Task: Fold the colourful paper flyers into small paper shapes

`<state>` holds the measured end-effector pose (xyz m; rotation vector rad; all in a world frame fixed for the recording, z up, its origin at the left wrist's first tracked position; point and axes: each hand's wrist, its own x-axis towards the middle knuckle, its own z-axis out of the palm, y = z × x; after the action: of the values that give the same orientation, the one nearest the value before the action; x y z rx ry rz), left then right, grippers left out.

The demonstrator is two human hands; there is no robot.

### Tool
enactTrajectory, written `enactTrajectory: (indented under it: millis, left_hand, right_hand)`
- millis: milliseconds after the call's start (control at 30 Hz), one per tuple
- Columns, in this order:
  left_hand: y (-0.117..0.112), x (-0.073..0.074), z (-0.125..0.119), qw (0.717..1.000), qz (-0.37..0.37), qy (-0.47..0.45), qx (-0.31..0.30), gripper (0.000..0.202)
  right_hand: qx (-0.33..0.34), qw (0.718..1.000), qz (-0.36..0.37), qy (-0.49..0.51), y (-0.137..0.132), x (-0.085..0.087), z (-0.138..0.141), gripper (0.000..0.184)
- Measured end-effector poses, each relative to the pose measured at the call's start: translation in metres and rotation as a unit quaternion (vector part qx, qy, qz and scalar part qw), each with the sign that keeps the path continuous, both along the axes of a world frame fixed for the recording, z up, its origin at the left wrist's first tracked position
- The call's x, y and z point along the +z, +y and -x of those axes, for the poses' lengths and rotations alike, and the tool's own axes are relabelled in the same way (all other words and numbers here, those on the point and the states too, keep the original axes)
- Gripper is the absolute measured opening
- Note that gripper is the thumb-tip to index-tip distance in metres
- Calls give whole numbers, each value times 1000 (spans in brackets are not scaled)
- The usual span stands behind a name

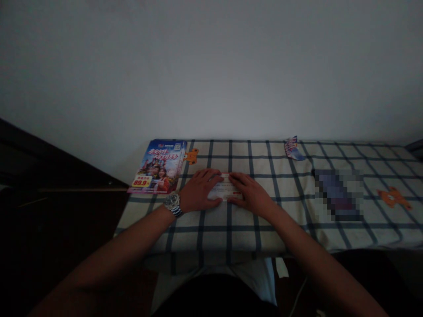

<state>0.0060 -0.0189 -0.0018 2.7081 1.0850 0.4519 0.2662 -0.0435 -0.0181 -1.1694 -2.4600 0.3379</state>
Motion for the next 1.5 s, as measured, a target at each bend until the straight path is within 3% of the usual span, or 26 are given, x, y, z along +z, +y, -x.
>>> enactTrajectory:
  millis: [533,800,1500]
  left_hand:
    - [0,-1,-1,1000,-1,-10,3,64]
    - [0,-1,0,1000,-1,-4,2,64]
    - [1,-2,0,1000,-5,-8,-1,64]
  right_hand:
    - [15,999,32,15,1,-2,-6,76]
    - [39,998,56,3,0,7,-12,71]
    - [63,997,49,7,2,9,-27,71]
